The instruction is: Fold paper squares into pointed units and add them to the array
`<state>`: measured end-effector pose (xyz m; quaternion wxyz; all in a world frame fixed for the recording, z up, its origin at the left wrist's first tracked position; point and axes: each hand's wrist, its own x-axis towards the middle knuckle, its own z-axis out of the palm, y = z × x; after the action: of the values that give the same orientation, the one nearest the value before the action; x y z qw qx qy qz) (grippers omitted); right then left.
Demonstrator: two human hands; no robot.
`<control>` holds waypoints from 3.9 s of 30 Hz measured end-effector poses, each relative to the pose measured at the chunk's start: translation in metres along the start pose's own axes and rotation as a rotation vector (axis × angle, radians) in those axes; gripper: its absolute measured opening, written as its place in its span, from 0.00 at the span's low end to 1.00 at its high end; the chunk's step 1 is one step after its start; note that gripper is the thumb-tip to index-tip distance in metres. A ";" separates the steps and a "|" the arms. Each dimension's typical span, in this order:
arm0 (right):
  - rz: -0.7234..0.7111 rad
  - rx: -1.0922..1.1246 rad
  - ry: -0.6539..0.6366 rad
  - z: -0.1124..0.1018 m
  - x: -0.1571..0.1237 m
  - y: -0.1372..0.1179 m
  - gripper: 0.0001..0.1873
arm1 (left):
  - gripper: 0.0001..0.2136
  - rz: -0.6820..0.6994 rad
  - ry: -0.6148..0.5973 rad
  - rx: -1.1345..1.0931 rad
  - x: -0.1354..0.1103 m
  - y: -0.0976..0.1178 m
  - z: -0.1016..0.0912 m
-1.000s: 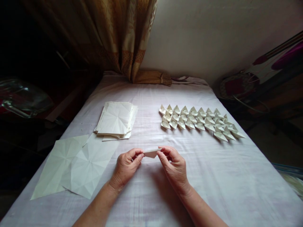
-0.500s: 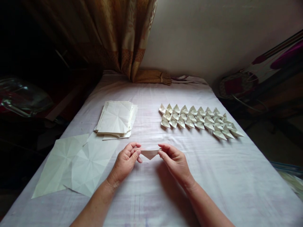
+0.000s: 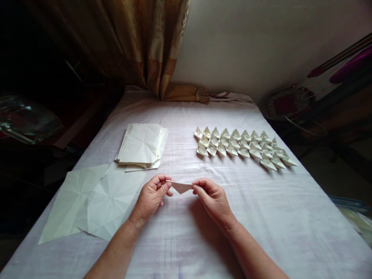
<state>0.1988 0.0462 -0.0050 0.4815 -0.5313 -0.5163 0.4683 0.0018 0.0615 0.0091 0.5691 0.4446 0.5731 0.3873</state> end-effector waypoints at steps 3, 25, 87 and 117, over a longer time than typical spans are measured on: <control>-0.013 -0.020 0.026 0.001 -0.001 0.001 0.08 | 0.18 0.105 0.113 0.059 0.001 -0.003 0.001; 0.082 0.101 0.021 0.008 -0.005 0.000 0.09 | 0.14 0.112 0.126 0.028 -0.002 -0.007 0.000; 0.057 -0.135 0.112 0.015 -0.002 0.007 0.10 | 0.12 0.567 0.170 0.762 -0.007 -0.018 0.001; -0.649 -0.433 0.250 0.039 -0.004 0.003 0.09 | 0.16 0.440 0.223 0.812 -0.009 -0.024 0.005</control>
<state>0.1607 0.0433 -0.0122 0.5401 -0.4827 -0.6815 0.1044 0.0052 0.0454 -0.0109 0.1884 0.6978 0.6279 0.2887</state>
